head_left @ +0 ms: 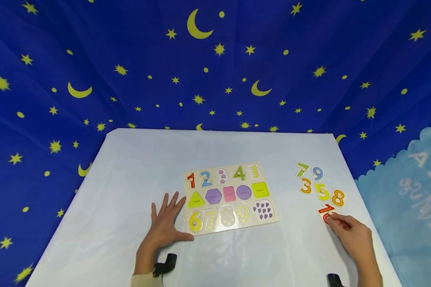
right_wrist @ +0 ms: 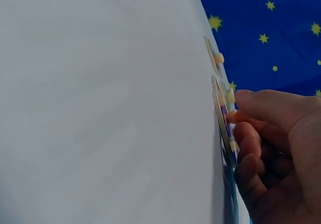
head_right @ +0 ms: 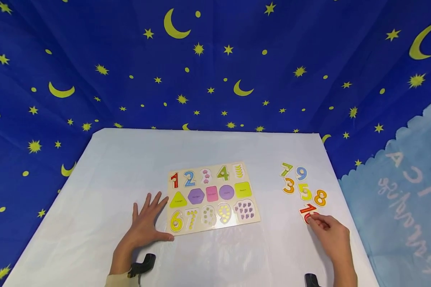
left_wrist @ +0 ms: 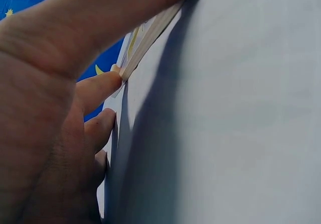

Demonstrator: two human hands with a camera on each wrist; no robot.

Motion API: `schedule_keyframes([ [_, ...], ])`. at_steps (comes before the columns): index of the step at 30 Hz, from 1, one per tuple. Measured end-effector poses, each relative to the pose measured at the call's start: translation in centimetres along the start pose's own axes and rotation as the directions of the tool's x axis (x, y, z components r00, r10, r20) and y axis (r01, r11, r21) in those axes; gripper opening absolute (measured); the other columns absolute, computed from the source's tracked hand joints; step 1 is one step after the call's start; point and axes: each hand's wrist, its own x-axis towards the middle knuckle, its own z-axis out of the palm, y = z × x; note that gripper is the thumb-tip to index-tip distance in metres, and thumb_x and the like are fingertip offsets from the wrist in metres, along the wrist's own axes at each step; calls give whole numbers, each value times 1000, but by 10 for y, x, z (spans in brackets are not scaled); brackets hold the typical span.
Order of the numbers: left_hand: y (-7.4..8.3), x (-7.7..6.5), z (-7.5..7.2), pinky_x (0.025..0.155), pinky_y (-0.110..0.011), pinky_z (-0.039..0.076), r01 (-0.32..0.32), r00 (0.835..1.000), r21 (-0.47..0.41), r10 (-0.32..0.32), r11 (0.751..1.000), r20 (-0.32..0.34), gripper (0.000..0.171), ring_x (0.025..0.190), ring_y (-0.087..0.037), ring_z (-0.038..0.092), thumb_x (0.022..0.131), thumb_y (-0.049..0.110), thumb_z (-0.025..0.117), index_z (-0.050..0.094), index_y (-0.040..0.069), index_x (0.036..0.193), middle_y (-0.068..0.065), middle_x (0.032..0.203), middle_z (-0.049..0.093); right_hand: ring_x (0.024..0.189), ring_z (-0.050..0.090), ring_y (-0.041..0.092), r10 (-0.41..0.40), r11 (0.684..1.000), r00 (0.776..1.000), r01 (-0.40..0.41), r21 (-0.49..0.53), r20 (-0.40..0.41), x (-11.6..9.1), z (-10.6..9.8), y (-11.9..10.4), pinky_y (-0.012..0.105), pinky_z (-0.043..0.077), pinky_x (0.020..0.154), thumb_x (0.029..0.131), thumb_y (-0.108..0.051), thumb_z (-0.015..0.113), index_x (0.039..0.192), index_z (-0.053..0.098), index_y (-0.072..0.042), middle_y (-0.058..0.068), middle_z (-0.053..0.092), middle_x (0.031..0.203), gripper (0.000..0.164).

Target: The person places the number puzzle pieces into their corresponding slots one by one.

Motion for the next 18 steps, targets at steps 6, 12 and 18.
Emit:
schedule_keyframes([
  [6, -1, 2, 4, 106, -62, -16, -4, 1000, 5, 4, 1000, -11, 132, 145, -30, -9, 42, 74, 80, 27, 27, 153, -1, 161, 10, 71, 49, 16, -1, 1000, 999, 2, -23, 42, 0, -2, 2, 21, 38, 53, 86, -43, 70, 111, 72, -5, 4, 60, 80, 46],
  [12, 0, 3, 4, 106, -62, -15, -25, 999, -10, 25, 1000, -24, 130, 145, -31, -8, 44, 74, 80, 27, 26, 153, -2, 161, 10, 73, 49, 18, -17, 1000, 1000, 17, -21, -8, 4, 0, 3, 21, 36, 55, 88, -39, 69, 110, 71, -3, 6, 61, 82, 42],
  [18, 0, 2, 3, 106, -63, -15, -27, 999, -9, 27, 1000, -20, 130, 145, -31, -7, 45, 73, 80, 28, 24, 153, -3, 160, 10, 75, 50, 18, 81, 996, 996, -79, 26, -46, 6, 4, 3, 18, 38, 55, 88, -41, 68, 112, 70, -2, 9, 63, 87, 45],
])
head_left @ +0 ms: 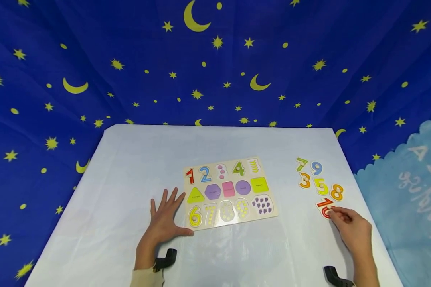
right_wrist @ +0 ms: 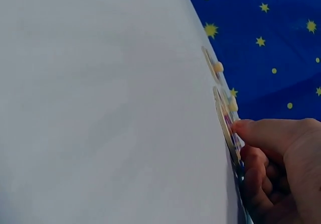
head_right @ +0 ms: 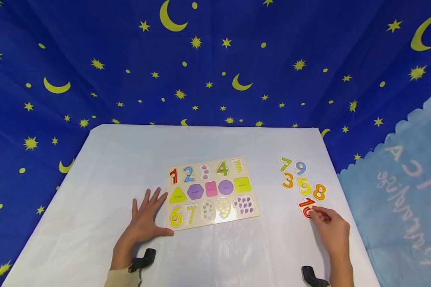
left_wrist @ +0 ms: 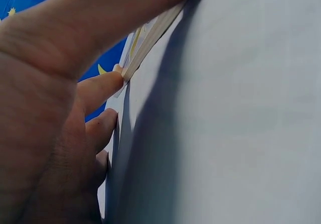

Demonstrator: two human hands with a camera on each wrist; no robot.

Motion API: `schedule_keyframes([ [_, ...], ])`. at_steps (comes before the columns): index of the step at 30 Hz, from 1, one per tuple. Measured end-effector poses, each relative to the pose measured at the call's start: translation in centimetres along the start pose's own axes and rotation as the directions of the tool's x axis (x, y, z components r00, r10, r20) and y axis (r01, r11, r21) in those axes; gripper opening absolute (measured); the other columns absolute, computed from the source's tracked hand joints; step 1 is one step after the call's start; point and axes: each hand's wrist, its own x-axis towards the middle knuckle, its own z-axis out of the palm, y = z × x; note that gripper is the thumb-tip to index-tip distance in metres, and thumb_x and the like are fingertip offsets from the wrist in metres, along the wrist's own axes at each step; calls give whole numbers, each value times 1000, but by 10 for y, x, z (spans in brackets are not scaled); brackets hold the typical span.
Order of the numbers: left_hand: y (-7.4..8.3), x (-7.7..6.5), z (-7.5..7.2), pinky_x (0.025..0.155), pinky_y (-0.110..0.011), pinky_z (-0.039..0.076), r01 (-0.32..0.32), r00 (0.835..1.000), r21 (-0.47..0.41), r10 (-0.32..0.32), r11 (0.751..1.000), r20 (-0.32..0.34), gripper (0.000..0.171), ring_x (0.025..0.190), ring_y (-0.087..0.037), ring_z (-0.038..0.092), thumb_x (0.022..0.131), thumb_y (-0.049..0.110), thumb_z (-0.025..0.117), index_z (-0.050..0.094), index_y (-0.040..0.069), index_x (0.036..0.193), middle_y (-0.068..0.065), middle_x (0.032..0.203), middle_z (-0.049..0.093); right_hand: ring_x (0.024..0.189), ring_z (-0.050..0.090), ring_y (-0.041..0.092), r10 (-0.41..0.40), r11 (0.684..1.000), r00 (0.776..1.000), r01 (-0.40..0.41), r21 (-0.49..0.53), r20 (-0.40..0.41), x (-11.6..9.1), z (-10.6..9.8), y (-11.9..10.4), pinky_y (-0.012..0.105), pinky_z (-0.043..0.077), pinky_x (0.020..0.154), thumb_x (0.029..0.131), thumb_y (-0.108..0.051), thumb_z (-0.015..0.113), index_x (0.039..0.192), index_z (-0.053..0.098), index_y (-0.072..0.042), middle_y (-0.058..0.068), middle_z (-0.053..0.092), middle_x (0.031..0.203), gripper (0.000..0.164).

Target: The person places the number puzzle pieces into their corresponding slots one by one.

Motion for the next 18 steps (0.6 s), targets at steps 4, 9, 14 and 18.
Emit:
schedule_keyframes([
  [4, 0, 2, 0, 106, -62, -15, -2, 1000, 7, 2, 1000, 3, 130, 145, -31, -8, 45, 73, 80, 27, 24, 153, -2, 161, 10, 77, 51, 19, 25, 1000, 1000, -25, 8, 0, 5, 0, -3, 18, 39, 54, 87, -45, 68, 114, 69, -3, 9, 64, 88, 50],
  [9, 3, 3, -1, 106, -63, -15, 4, 1000, -1, -4, 1000, 6, 131, 145, -31, -7, 43, 71, 82, 28, 24, 153, -3, 160, 11, 76, 51, 21, 17, 1000, 1000, -17, -15, -4, 8, 1, -4, 26, 37, 57, 85, -45, 70, 110, 70, -2, 9, 64, 85, 50],
  [14, 3, 3, 0, 105, -63, -15, 5, 1000, 2, -5, 1000, 9, 130, 145, -32, -6, 44, 70, 82, 29, 24, 153, -4, 160, 12, 75, 50, 22, -3, 999, 1000, 2, -39, -23, 10, 4, -4, 28, 36, 58, 86, -40, 70, 108, 71, -1, 9, 63, 82, 45],
  [18, 2, 1, 0, 105, -63, -15, 6, 1000, 3, -6, 1000, 7, 131, 145, -31, -8, 44, 70, 82, 28, 24, 153, -3, 160, 11, 74, 51, 21, -20, 999, 999, 18, -44, -34, 11, 7, -5, 29, 36, 59, 86, -39, 70, 107, 71, -3, 8, 63, 81, 41],
])
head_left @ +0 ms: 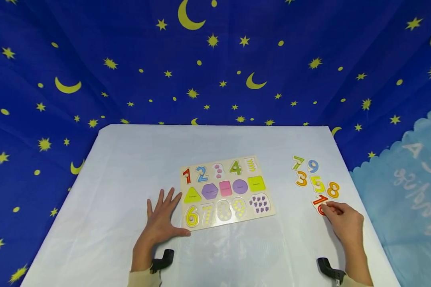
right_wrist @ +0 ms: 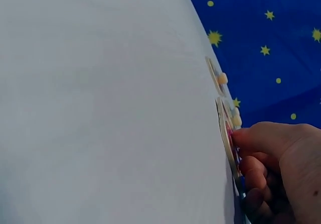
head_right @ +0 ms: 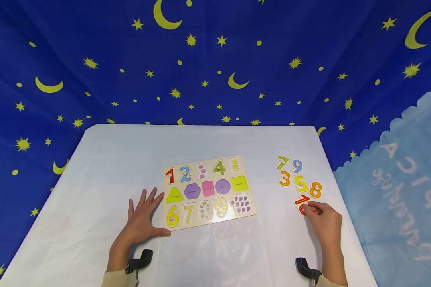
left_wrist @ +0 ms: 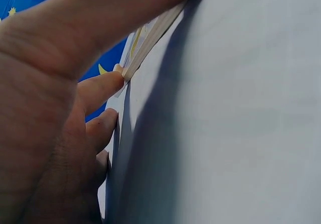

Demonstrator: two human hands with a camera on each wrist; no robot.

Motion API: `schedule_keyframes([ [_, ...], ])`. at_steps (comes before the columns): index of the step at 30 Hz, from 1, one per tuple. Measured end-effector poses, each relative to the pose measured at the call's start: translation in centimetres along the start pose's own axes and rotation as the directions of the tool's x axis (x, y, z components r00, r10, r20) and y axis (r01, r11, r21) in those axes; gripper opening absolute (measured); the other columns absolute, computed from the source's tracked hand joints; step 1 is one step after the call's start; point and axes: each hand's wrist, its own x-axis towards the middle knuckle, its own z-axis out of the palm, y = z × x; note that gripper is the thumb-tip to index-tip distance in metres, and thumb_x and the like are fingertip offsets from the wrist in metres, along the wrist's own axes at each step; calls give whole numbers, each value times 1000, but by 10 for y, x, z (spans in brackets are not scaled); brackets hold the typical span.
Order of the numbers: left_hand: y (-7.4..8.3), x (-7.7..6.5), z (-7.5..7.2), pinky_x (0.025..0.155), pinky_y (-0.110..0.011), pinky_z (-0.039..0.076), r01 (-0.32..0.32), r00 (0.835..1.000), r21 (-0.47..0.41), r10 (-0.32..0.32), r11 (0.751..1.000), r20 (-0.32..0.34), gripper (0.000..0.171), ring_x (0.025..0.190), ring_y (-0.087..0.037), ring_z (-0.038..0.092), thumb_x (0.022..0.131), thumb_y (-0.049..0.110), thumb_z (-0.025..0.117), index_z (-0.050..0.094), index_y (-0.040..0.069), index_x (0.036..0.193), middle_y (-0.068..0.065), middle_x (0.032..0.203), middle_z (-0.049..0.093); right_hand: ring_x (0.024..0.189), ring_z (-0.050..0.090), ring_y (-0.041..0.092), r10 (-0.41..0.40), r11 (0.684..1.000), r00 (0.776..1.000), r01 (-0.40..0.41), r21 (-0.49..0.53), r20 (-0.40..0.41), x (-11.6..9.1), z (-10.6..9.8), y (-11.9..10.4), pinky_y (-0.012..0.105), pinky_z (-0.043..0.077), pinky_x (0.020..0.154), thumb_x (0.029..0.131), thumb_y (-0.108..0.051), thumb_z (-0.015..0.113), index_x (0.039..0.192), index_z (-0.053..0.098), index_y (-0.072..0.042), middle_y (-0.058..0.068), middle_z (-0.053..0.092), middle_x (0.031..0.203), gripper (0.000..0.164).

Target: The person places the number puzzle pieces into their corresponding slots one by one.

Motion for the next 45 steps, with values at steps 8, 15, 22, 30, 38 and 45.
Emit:
schedule_keyframes([
  [8, -1, 0, -3, 105, -62, -16, -5, 1000, 0, 5, 1000, -7, 130, 145, -32, -7, 43, 71, 82, 29, 24, 153, -4, 160, 12, 73, 51, 20, -57, 998, 998, 58, 25, -11, -4, -1, -6, 21, 37, 53, 86, -33, 72, 104, 72, -2, 7, 63, 80, 36],
  [15, 0, -1, -3, 105, -61, -19, 9, 1000, -5, -9, 1000, 3, 130, 145, -32, -8, 43, 72, 81, 30, 24, 152, -5, 160, 12, 71, 50, 19, -150, 989, 989, 150, 14, -17, -5, 0, -11, 20, 38, 53, 85, -30, 74, 101, 74, -5, 5, 62, 77, 30],
  [22, -1, -2, -1, 105, -61, -19, 18, 1000, 2, -18, 1000, 10, 131, 145, -31, -8, 42, 74, 80, 28, 25, 153, -4, 160, 11, 70, 52, 17, -259, 966, 965, 258, 34, 29, -5, -3, -18, 19, 41, 54, 85, -28, 74, 101, 75, -7, 2, 63, 78, 27],
  [30, 0, -1, -2, 105, -61, -18, 10, 1000, 5, -10, 1000, 5, 130, 145, -32, -8, 43, 71, 82, 29, 24, 153, -5, 160, 12, 69, 52, 14, -365, 929, 927, 357, 94, 88, -2, -6, -30, 17, 41, 55, 85, -29, 75, 98, 75, -9, -2, 62, 77, 24],
  [38, -2, -1, -2, 106, -61, -16, -7, 1000, 9, 7, 1000, 1, 130, 145, -30, -9, 45, 75, 78, 27, 25, 153, -3, 161, 10, 64, 54, 10, -479, 870, 875, 462, 169, 69, 2, 2, -45, 15, 42, 53, 80, -19, 79, 93, 75, -9, -4, 62, 73, 17],
  [45, -1, -1, -3, 105, -62, -16, -2, 1000, 14, 2, 1000, 4, 129, 145, -32, -8, 46, 71, 81, 28, 23, 153, -5, 160, 11, 61, 51, 10, -541, 833, 830, 507, 221, 135, 2, 9, -59, 18, 40, 51, 79, -17, 80, 89, 74, -14, -7, 58, 70, 11],
])
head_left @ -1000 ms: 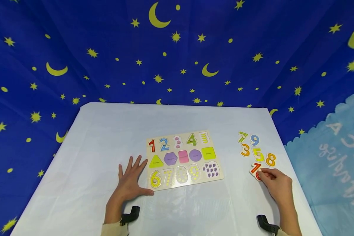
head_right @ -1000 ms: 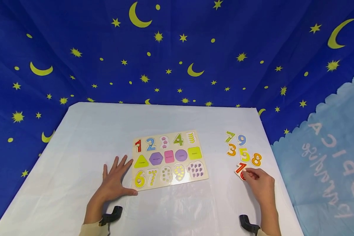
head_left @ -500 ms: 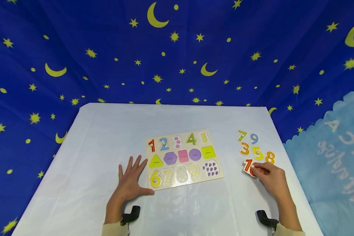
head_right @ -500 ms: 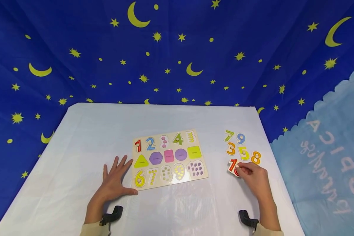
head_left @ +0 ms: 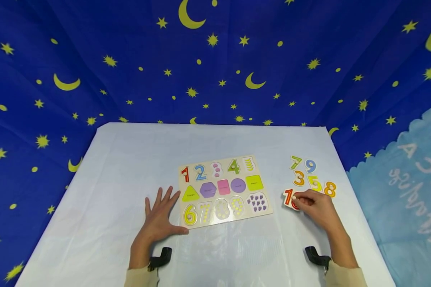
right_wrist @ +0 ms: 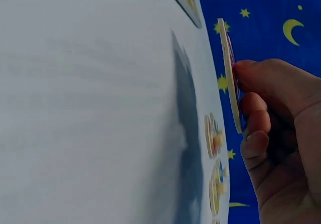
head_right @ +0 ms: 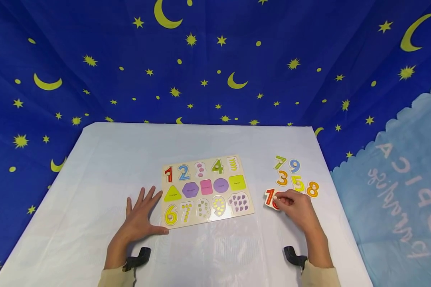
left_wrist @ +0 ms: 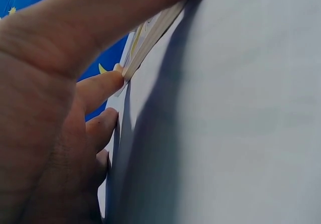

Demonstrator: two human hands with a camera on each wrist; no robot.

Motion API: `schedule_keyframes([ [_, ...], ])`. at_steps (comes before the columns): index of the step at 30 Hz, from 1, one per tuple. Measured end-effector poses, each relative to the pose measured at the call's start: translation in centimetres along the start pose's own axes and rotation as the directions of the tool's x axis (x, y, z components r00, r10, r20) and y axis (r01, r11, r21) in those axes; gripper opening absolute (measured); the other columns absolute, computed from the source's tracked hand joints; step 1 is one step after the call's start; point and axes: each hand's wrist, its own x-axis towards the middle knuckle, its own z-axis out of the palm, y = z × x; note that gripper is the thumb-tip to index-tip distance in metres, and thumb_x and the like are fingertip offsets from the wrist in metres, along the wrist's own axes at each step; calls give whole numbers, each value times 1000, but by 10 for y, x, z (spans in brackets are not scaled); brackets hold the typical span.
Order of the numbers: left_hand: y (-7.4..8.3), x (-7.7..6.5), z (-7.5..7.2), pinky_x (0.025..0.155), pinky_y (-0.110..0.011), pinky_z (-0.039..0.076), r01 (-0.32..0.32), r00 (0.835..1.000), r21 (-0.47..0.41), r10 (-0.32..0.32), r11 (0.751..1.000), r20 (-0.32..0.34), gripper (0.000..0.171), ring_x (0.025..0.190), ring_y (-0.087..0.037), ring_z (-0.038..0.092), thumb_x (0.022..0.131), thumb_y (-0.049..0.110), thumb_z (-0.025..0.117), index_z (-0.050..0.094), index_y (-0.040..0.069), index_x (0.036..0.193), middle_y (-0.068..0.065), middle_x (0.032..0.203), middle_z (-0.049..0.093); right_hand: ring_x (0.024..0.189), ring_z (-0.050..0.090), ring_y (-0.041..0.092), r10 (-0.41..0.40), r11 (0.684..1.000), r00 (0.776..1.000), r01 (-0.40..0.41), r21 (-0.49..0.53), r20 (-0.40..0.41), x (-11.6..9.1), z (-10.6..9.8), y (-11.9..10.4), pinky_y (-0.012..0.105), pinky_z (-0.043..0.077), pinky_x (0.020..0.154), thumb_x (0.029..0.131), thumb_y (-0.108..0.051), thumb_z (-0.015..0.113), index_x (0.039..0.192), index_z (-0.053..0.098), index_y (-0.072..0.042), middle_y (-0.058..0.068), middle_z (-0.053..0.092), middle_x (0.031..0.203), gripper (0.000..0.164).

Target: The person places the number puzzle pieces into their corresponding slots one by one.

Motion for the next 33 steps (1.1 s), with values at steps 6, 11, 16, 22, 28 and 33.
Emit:
schedule_keyframes([
  [6, 1, -1, 1, 106, -61, -16, 13, 1000, 12, -13, 1000, 0, 129, 145, -31, -8, 46, 71, 81, 28, 24, 153, -4, 160, 11, 62, 51, 10, -34, 999, 997, 33, 9, 69, 5, 6, -5, 21, 42, 52, 81, -21, 79, 91, 74, -16, -9, 58, 72, 12],
  [11, 1, -2, 1, 106, -62, -16, 15, 1000, 10, -15, 1000, -5, 130, 145, -31, -8, 45, 71, 82, 28, 24, 153, -4, 160, 11, 61, 51, 10, -60, 998, 993, 58, 27, 99, 10, 14, -9, 21, 42, 51, 81, -22, 79, 92, 74, -17, -10, 58, 71, 12],
  [16, 1, -1, 1, 106, -61, -16, 16, 1000, 14, -16, 1000, -5, 129, 145, -30, -8, 45, 71, 81, 28, 24, 153, -4, 160, 11, 61, 51, 9, -81, 996, 989, 76, 49, 121, 15, 21, -14, 21, 42, 52, 81, -19, 79, 91, 74, -19, -11, 57, 71, 12],
  [22, 2, 0, 0, 106, -61, -16, 8, 1000, 14, -8, 1000, -7, 129, 145, -30, -9, 46, 71, 81, 27, 25, 153, -3, 160, 10, 60, 51, 8, -132, 988, 980, 117, 100, 151, 23, 29, -21, 21, 41, 52, 80, -15, 79, 92, 74, -18, -11, 57, 70, 14],
  [28, 2, 0, -1, 106, -60, -17, 21, 1000, 14, -21, 1000, -1, 129, 145, -30, -9, 45, 70, 82, 27, 25, 153, -4, 160, 11, 60, 51, 7, -163, 982, 966, 140, 126, 198, 28, 42, -26, 22, 42, 52, 80, -16, 79, 92, 74, -18, -11, 57, 69, 13],
  [33, 2, 0, 0, 106, -61, -17, 24, 1000, 18, -24, 1000, 0, 129, 145, -31, -8, 45, 69, 83, 28, 25, 153, -5, 160, 11, 60, 52, 8, -190, 977, 951, 159, 140, 245, 31, 49, -33, 22, 43, 52, 81, -16, 78, 91, 74, -16, -11, 57, 69, 11],
])
